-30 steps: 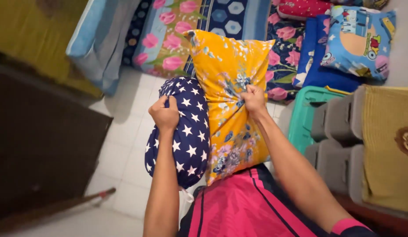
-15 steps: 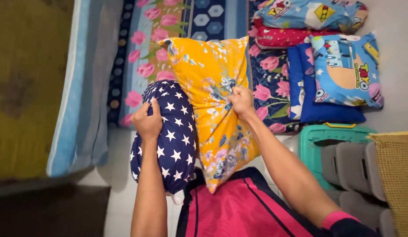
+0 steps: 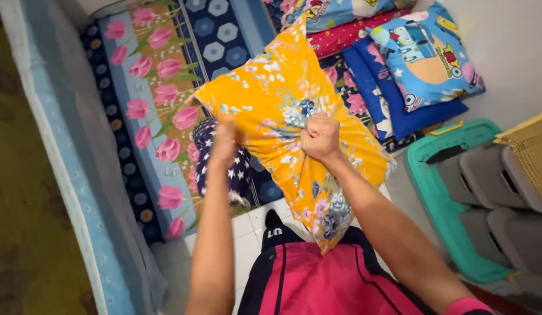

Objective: Fold and organize pillows and bolsters on a bed.

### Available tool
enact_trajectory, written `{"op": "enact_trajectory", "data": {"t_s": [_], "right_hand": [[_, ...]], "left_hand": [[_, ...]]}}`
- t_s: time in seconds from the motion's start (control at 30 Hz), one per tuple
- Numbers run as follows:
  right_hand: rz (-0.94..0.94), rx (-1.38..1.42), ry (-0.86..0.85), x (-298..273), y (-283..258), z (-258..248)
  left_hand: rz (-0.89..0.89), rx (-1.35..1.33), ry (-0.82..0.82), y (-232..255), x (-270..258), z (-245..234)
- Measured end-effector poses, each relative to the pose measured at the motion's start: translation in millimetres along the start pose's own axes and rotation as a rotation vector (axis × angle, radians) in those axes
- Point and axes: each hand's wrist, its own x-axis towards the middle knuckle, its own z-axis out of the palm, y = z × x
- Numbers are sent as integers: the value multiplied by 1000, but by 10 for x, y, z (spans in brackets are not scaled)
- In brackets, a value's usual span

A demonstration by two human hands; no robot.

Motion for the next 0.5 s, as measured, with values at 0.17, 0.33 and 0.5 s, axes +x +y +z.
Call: {"op": "enact_trajectory", "data": {"t_s": [0.17,0.33,0.5], "right_hand": [[27,-188,-128,219,-132,13],[89,-370,-54,767,-602,-93],[88,-653,-158,572,-283,-424]], "left_hand": [[41,-176,90,8,138,931],[116,-253,-21,-419,89,1482],[111,-251,-214,-269,-237,1961]]}}
